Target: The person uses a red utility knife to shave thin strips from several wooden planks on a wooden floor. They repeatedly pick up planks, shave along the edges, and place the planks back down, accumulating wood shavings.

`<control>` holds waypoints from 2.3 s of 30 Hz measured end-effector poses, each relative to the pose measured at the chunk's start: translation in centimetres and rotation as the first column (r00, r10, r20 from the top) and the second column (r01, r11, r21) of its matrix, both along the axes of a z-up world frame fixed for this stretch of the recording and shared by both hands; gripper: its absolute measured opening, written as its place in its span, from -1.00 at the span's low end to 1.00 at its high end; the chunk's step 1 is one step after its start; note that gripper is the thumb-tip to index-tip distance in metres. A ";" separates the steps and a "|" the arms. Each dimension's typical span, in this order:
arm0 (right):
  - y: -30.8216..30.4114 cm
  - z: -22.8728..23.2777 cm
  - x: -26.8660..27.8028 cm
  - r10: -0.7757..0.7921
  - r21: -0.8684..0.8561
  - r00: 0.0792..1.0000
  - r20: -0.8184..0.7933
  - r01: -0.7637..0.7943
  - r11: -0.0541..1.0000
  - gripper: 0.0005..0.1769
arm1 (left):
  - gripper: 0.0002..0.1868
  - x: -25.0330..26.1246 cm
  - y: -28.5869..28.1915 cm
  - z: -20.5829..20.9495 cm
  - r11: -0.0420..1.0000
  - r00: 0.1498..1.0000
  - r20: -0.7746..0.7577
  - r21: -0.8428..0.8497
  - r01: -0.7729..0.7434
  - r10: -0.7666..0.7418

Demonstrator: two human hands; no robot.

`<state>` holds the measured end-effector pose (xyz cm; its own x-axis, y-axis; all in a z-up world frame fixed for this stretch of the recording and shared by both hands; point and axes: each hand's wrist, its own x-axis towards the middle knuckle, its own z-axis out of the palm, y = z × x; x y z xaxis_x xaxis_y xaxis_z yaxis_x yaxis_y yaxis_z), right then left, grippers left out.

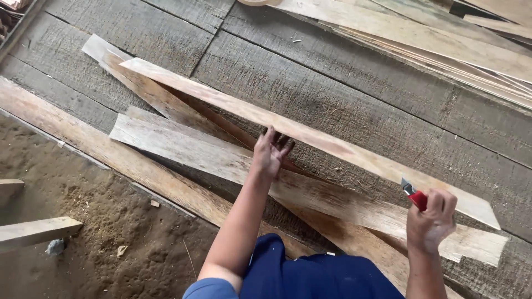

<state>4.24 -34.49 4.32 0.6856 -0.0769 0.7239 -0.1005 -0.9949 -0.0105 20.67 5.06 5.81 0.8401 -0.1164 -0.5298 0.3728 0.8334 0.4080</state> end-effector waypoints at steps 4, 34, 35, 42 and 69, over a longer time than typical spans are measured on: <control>2.6 1.9 -2.1 -0.020 0.027 0.986 -0.166 0.025 0.999 -0.82 | -0.62 1.5 -0.5 -0.3 0.978 0.972 -0.204 0.193 -0.078 0.117; 7.4 11.0 -1.9 -0.095 0.094 0.474 -0.875 0.359 0.928 0.07 | -0.90 -0.9 1.3 0.5 0.994 0.981 0.167 -0.042 0.105 -0.097; 7.8 11.2 -1.9 -0.128 0.071 0.468 -0.875 0.383 0.921 0.06 | -0.94 -1.0 1.8 1.0 0.988 0.971 0.195 -0.051 0.147 -0.135; 8.6 8.9 -3.8 -0.099 0.128 0.504 -0.858 0.397 0.909 0.18 | -0.86 -0.9 3.0 -0.8 0.973 0.940 0.293 -0.092 0.211 -0.176; 21.0 14.1 4.2 0.081 0.232 0.490 -0.868 0.256 0.938 0.10 | -0.76 3.7 10.8 5.0 0.933 0.999 -0.004 0.359 -0.036 0.041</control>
<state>8.45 -13.49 18.38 0.9193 -0.2602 -0.2952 -0.3130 -0.9381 -0.1481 24.41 15.82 10.78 0.8338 0.1154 -0.5399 0.3497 0.6464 0.6782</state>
